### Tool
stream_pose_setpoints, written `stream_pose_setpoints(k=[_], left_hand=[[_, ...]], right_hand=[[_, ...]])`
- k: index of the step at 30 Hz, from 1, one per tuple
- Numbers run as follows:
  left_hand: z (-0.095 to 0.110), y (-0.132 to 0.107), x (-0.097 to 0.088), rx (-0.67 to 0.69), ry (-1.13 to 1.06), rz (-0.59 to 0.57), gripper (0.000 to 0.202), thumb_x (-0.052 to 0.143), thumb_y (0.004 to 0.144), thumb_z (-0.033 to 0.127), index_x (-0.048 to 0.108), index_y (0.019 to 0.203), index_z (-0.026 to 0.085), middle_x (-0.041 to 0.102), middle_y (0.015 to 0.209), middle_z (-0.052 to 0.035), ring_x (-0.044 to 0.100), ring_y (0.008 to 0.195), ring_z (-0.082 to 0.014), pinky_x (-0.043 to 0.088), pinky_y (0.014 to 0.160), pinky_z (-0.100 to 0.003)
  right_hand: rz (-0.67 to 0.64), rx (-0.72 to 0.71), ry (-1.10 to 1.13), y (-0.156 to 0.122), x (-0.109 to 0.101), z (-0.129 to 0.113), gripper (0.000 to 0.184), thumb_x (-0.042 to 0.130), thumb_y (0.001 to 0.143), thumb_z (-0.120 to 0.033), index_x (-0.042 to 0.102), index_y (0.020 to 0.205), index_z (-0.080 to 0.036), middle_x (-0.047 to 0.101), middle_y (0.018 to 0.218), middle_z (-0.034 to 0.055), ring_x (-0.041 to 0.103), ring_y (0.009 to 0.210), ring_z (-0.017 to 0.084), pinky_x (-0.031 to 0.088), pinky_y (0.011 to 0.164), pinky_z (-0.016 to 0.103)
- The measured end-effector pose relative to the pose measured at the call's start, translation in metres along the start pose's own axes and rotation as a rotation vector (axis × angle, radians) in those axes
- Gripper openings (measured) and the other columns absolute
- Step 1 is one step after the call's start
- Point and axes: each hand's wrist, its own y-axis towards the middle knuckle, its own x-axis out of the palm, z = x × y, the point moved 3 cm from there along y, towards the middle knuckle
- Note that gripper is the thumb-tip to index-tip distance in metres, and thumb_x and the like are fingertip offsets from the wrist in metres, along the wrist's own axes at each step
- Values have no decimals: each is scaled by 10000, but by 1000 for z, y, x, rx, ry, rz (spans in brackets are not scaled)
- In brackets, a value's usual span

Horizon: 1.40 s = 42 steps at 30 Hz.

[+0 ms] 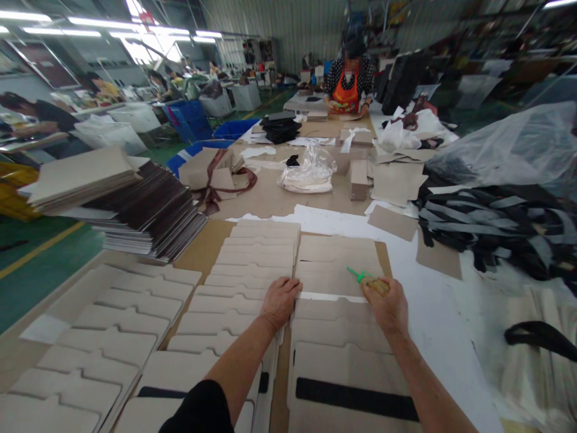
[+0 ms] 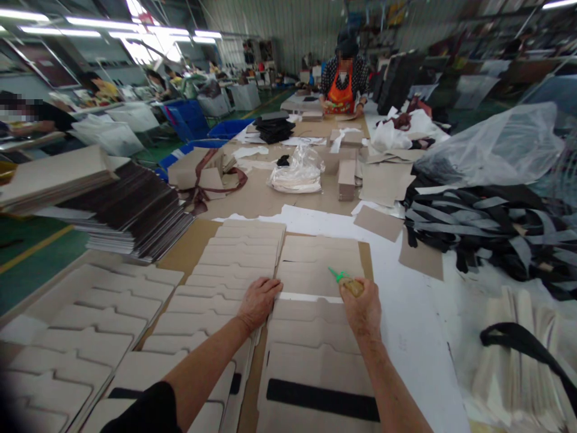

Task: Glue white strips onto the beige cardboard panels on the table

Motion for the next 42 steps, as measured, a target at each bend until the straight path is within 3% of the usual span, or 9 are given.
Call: stream_pose_setpoints(k=[5, 11, 32, 35, 38, 42], left_hand=[[0, -1, 1, -3, -3, -6, 373, 526, 942, 159, 630, 1294, 226, 646, 1330, -52, 497, 1169, -260, 459, 1008, -427], [0, -1, 1, -2, -11, -6, 367, 528, 946, 169, 635, 1293, 230, 647, 1320, -68, 500, 1177, -251, 464, 1008, -426], [2, -1, -2, 11, 21, -5, 344, 510, 978, 216, 616, 1304, 241, 646, 1333, -47, 505, 1153, -250, 459, 960, -417], [2, -1, -2, 7, 33, -5, 329, 521, 972, 208, 631, 1280, 242, 654, 1322, -42, 510, 1145, -250, 467, 962, -422], [1, 0, -1, -2, 37, 1, 333, 540, 960, 193, 638, 1277, 229, 662, 1314, -35, 515, 1137, -259, 477, 964, -428], [0, 0, 1, 2, 34, 4, 369, 560, 935, 150, 635, 1291, 210, 656, 1327, -46, 519, 1146, -264, 480, 988, -427]], right_hand=[[-22, -45, 32, -7, 20, -16, 451, 696, 665, -491, 604, 1001, -205, 611, 980, 81, 580, 923, 282, 493, 870, 481], [-69, -56, 26, -14, 41, -28, 517, 644, 659, -540, 586, 1035, -190, 609, 1042, 102, 584, 953, 289, 475, 882, 443], [-215, -32, 101, -43, 92, -74, 459, 625, 687, -468, 605, 1046, -182, 625, 1078, 118, 600, 979, 278, 466, 896, 390], [-211, 4, 157, -47, 93, -77, 473, 668, 660, -469, 617, 1031, -179, 647, 1036, 114, 613, 950, 278, 489, 871, 394], [-231, 149, 303, -45, 87, -70, 512, 705, 639, -479, 602, 1054, -197, 661, 961, 75, 631, 834, 244, 532, 706, 354], [-163, 324, 507, -21, 58, -46, 598, 740, 599, -506, 567, 1094, -217, 648, 922, 42, 621, 690, 208, 491, 480, 293]])
